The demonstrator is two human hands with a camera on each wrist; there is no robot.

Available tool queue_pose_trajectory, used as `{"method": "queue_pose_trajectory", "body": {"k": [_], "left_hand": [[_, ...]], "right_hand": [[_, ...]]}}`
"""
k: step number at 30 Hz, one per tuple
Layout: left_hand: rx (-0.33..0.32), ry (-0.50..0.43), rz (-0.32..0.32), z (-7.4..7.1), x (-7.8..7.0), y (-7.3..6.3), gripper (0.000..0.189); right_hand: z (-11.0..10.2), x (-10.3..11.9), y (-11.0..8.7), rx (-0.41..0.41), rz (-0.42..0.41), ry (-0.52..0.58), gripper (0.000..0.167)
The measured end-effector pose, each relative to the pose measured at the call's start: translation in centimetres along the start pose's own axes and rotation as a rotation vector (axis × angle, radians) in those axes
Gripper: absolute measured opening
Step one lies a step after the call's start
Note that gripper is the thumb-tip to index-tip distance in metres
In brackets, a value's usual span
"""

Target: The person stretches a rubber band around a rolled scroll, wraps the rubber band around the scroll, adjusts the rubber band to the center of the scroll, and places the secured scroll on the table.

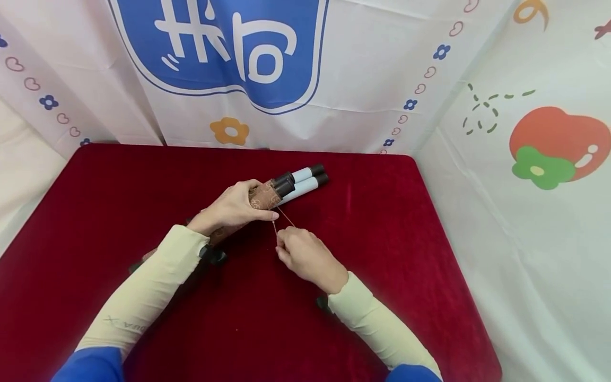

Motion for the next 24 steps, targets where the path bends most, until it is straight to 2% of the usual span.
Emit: {"method": "queue_pose_trajectory", "body": {"k": [8, 12, 14, 17, 20, 24], "left_hand": [[-0.058, 0.102, 0.034, 2.8, -0.2, 0.9, 0.074], [-0.082, 0.188, 0.05, 3.7, -0.7, 1.1, 0.085], [-0.112, 0.239, 0.057, 3.9, -0.9, 1.0, 0.093], [-0.153, 0.296, 0.086, 3.9, -1.1, 0.8, 0.095], [-0.193, 0.368, 0.136, 3.9, -1.3, 0.5, 0.087], [-0.25, 0.443, 0.158, 3.9, -1.5, 0.3, 0.077]], "right_hand": [[-1.0, 3.8, 0.6, -0.055, -0.119, -0.126, 0.018], [-1.5, 4.1, 0.5, -0.087, -0.132, -0.179, 0.018], [-1.6, 4.0, 0.5, -0.091, -0.139, -0.207, 0.014], [-1.7, 3.8, 0.4, -0.084, -0.149, -0.269, 0.009], [-1.8, 3.2, 0.1, -0.07, -0.106, -0.314, 0.009], [-2.0, 1.4, -0.1, -0.095, 0.044, -0.332, 0.024]]}}
Point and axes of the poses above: each hand's wrist, its own y-axis towards the middle knuckle, its own z-axis out of the palm, x = y × z, the point moved 4 cm from there along y, towards the middle knuckle, and after that the axes turned 4 degrees about y, right-handed, at the moved point
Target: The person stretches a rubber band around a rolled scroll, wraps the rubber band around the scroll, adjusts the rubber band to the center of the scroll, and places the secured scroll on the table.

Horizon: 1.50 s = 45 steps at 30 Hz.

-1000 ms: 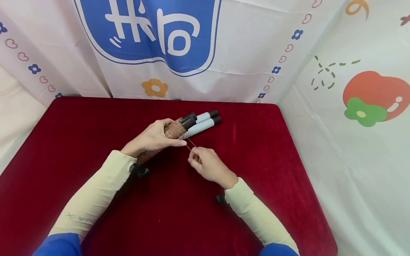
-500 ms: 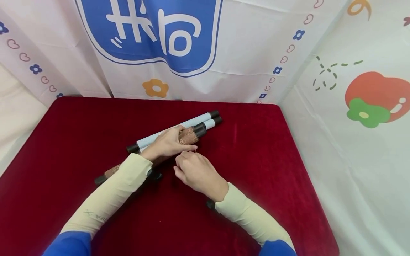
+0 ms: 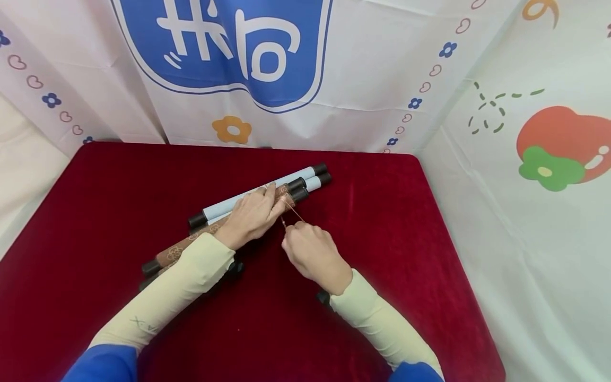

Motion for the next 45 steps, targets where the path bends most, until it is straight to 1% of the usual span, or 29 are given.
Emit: {"method": "queue_pose_trajectory", "body": {"k": [3, 5, 7, 8, 10, 11, 13, 15, 18, 21, 23, 26, 28, 30, 34, 36, 38, 40, 41, 42, 44, 45], "left_hand": [[-0.036, 0.037, -0.006, -0.2, 0.0, -0.1, 0.073], [-0.049, 0.051, 0.006, -0.2, 0.0, -0.3, 0.07], [-0.051, 0.059, 0.029, -0.2, -0.1, -0.4, 0.069], [-0.052, 0.061, 0.037, -0.2, -0.2, -0.5, 0.069], [-0.049, 0.06, 0.048, -0.3, -0.3, -0.7, 0.068], [-0.045, 0.057, 0.056, -0.3, -0.3, -0.8, 0.068], [-0.029, 0.048, 0.078, -0.3, -0.5, -1.0, 0.069], [-0.01, 0.029, 0.106, -0.3, -0.8, -1.2, 0.07], [0.002, -0.011, 0.147, -0.6, -1.2, -1.6, 0.068], [0.005, -0.06, 0.179, -0.9, -1.6, -1.9, 0.064], [0.013, -0.084, 0.214, -1.0, -1.9, -2.1, 0.062], [0.023, -0.111, 0.262, -1.1, -2.3, -2.4, 0.06], [0.014, -0.113, 0.279, -1.2, -2.6, -2.5, 0.061], [0.006, -0.107, 0.283, -1.3, -2.7, -2.5, 0.06], [0.011, -0.09, 0.279, -1.0, -2.8, -2.6, 0.059], [0.012, -0.081, 0.274, -0.9, -2.8, -2.7, 0.059], [0.004, -0.082, 0.274, -0.6, -2.8, -2.8, 0.059], [-0.023, -0.07, 0.275, -0.5, -2.8, -2.9, 0.058], [-0.035, -0.069, 0.274, -0.4, -2.9, -2.9, 0.058], [-0.042, -0.072, 0.273, -0.3, -2.9, -2.9, 0.058], [-0.047, -0.076, 0.26, -0.2, -2.9, -2.8, 0.06], [-0.039, -0.079, 0.246, -0.1, -2.9, -2.8, 0.063]], "right_hand": [[0.5, -1.7, 0.2, -0.084, 0.125, -0.039, 0.034], [0.8, -2.8, 0.5, -0.167, 0.183, -0.04, 0.029], [1.1, -3.8, 0.9, -0.241, 0.203, -0.015, 0.023], [1.2, -4.2, 1.1, -0.266, 0.202, 0.003, 0.029], [1.3, -4.9, 1.4, -0.305, 0.195, 0.059, 0.055], [1.4, -5.2, 1.5, -0.311, 0.189, 0.081, 0.067], [1.4, -5.7, 1.8, -0.303, 0.175, 0.137, 0.084], [1.4, -6.2, 2.1, -0.267, 0.161, 0.205, 0.098], [1.4, -7.0, 2.5, -0.153, 0.134, 0.316, 0.11], [1.4, -7.9, 2.7, -0.034, 0.095, 0.421, 0.115], [1.4, -8.3, 2.7, 0.014, 0.054, 0.476, 0.114], [1.4, -8.7, 2.7, 0.052, 0.002, 0.551, 0.107], [1.6, -9.0, 2.6, 0.067, -0.007, 0.594, 0.099], [1.9, -9.4, 2.5, 0.1, 0.006, 0.672, 0.091], [2.9, -10.3, 2.4, 0.167, 0.075, 0.85, 0.086], [3.3, -10.6, 2.3, 0.205, 0.104, 0.933, 0.079], [3.5, -10.6, 2.2, 0.214, 0.129, 0.973, 0.06], [3.4, -10.3, 2.2, 0.194, 0.177, 0.952, 0.034], [3.3, -10.1, 2.3, 0.182, 0.214, 0.939, 0.027], [3.2, -9.9, 2.4, 0.159, 0.257, 0.915, 0.028], [3.0, -9.5, 2.6, 0.108, 0.359, 0.854, 0.041], [3.0, -9.3, 2.7, 0.088, 0.405, 0.834, 0.044]]}}
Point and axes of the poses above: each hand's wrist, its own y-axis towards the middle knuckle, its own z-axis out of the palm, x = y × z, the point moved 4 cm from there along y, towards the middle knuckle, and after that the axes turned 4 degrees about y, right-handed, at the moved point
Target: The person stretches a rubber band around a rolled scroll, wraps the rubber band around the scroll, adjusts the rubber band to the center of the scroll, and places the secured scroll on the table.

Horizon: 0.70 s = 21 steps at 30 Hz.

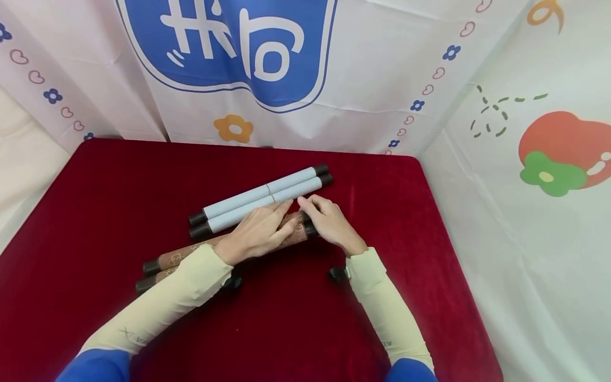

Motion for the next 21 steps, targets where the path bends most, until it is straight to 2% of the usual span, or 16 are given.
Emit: {"method": "queue_pose_trajectory", "body": {"k": [5, 9, 16, 21], "left_hand": [[0.073, -0.036, -0.045, 0.3, -0.2, 0.6, 0.082], [0.095, -0.087, -0.032, 0.5, -0.2, 1.2, 0.079], [0.085, -0.22, -0.007, 0.0, 0.5, 1.3, 0.065], [0.06, -0.225, -0.049, -0.6, 1.2, 0.4, 0.058]], "right_hand": [[0.2, 0.3, 0.2, -0.145, 0.077, 0.018, 0.039], [0.5, 0.1, 0.2, -0.2, 0.098, 0.054, 0.032], [0.8, 0.1, 0.2, -0.312, 0.045, 0.02, 0.035], [0.6, 0.4, 0.3, -0.364, -0.003, 0.035, 0.034]]}}
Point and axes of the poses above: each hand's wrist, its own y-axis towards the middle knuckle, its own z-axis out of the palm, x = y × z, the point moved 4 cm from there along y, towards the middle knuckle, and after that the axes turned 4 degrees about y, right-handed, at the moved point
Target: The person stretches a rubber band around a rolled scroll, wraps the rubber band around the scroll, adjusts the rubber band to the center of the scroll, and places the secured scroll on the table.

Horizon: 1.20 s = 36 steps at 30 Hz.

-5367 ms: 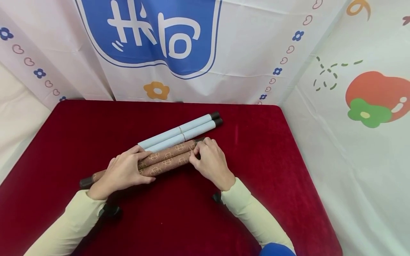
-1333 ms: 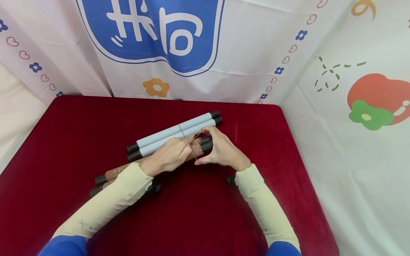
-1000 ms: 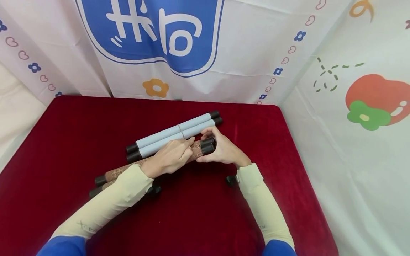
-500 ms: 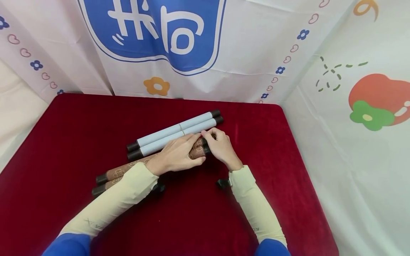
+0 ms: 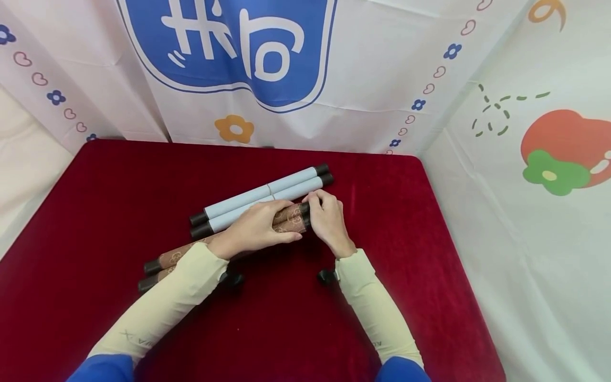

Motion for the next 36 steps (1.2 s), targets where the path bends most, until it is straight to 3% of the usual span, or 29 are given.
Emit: {"method": "queue_pose_trajectory", "body": {"k": [5, 13, 18, 22, 29, 36], "left_hand": [[-0.015, 0.055, -0.04, -0.5, 0.1, -0.3, 0.057], [0.011, -0.039, 0.036, 0.1, -0.3, 0.3, 0.059], [0.012, -0.048, 0.003, -0.3, 0.3, -0.6, 0.051], [-0.001, 0.003, -0.012, -0.9, 0.6, -1.2, 0.048], [-0.015, 0.002, 0.036, -0.8, 0.0, -0.4, 0.058], [-0.015, -0.027, 0.028, -0.6, 0.6, -0.8, 0.048]], "right_hand": [[0.0, 0.2, -0.1, -0.01, -0.014, -0.005, 0.032], [-0.1, 0.3, -0.1, -0.02, -0.042, -0.015, 0.031], [-0.2, 0.3, -0.1, -0.03, -0.047, -0.034, 0.031], [-0.1, 0.6, 0.1, -0.022, -0.055, -0.045, 0.032], [-0.2, 1.4, 0.3, -0.01, -0.072, -0.027, 0.033], [-0.5, 0.9, 0.3, -0.018, -0.06, -0.049, 0.033]]}}
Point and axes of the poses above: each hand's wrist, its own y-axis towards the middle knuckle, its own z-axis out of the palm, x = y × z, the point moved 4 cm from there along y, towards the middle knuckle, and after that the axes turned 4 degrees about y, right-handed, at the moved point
